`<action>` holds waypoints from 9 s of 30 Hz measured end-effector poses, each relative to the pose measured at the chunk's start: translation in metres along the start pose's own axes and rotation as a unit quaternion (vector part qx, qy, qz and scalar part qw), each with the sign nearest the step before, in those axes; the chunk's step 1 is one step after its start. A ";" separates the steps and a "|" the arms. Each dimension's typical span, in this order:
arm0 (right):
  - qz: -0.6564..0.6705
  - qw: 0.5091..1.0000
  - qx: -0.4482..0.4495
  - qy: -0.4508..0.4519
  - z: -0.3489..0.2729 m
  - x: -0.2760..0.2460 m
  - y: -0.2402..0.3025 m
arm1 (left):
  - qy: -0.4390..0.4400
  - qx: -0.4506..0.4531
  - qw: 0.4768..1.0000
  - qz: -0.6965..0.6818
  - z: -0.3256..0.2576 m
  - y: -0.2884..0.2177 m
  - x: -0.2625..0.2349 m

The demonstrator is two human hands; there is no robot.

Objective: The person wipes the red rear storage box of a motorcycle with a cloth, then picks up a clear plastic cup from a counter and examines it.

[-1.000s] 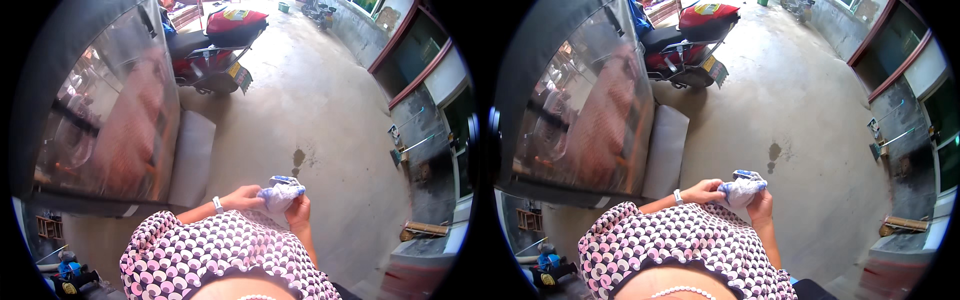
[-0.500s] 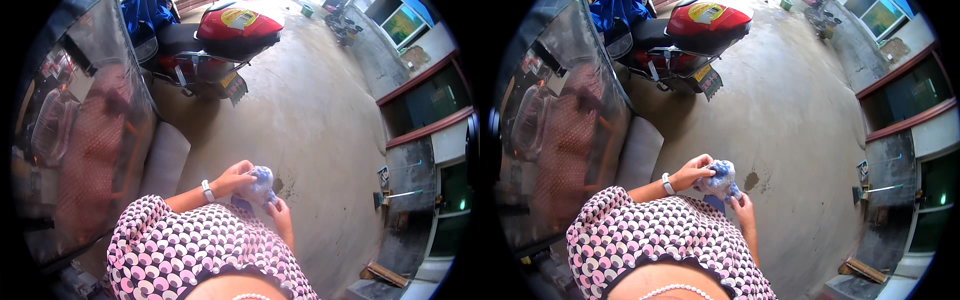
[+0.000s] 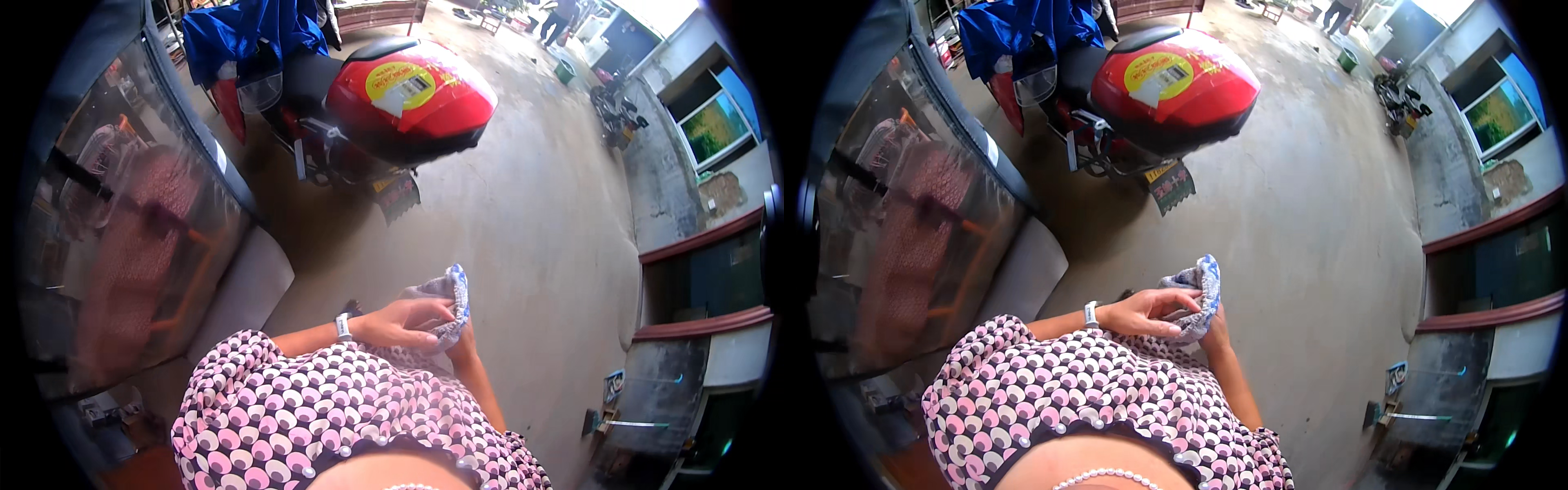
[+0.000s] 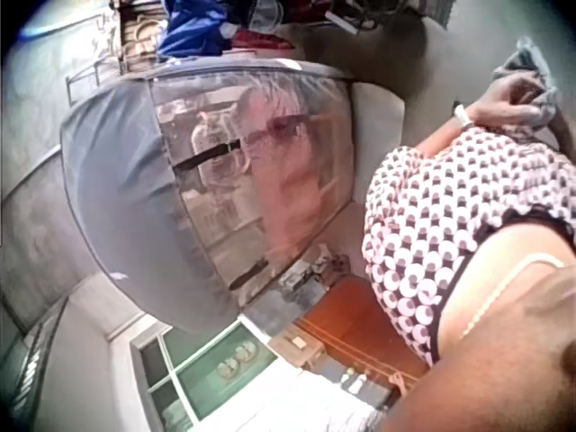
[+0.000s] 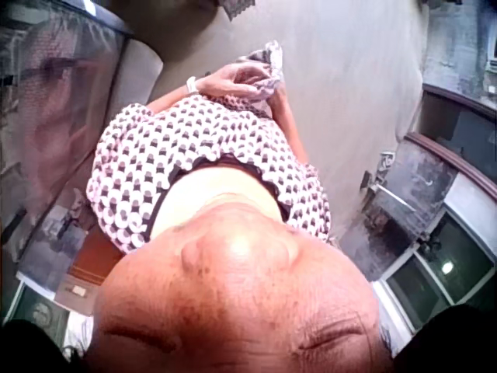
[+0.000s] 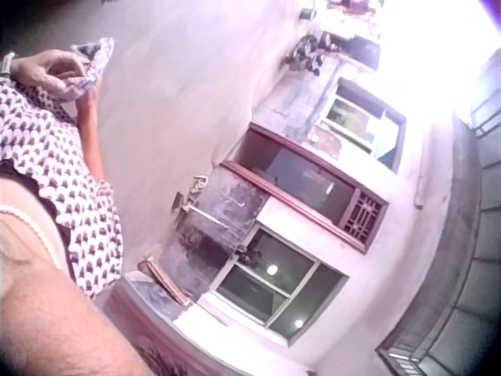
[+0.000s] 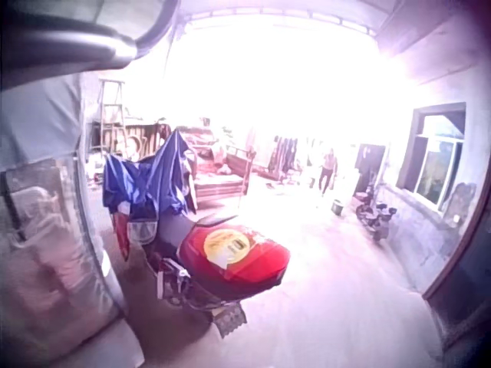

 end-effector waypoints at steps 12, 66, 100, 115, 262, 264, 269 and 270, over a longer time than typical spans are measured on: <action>0.321 0.943 0.068 0.054 0.152 -0.009 0.086 | -0.080 0.135 0.950 0.269 0.076 -0.084 -0.113; -0.364 0.377 0.005 0.851 -0.169 -0.003 -0.033 | -0.960 0.089 0.242 0.106 -0.026 0.192 0.305; -0.188 0.251 0.082 0.946 -0.215 -0.006 -0.006 | -0.980 0.165 0.080 0.076 0.007 0.236 0.322; -0.185 0.245 0.033 0.951 -0.210 -0.015 -0.006 | -0.968 0.050 0.144 0.200 0.014 0.142 0.308; -0.166 0.849 -0.237 0.443 0.720 0.145 0.074 | -0.804 -0.295 0.025 0.516 0.244 -0.109 -0.270; -0.171 0.844 -0.305 0.406 0.712 0.127 0.087 | -0.803 -0.298 0.023 0.516 0.248 -0.109 -0.273; -0.189 0.856 -0.330 0.350 0.674 0.081 0.074 | -0.788 -0.312 0.023 0.529 0.241 -0.105 -0.269; -0.188 0.856 -0.327 0.353 0.669 0.071 0.076 | -0.789 -0.316 0.025 0.527 0.242 -0.104 -0.271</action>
Point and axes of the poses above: each hand's wrist, its own z-axis towards the middle knuckle, its own x-axis out of the palm, y = z × x, the point moved 10 cm from there along z, towards the middle knuckle, and after that the axes turned 1 degree about -y, right-handed, at the moved point
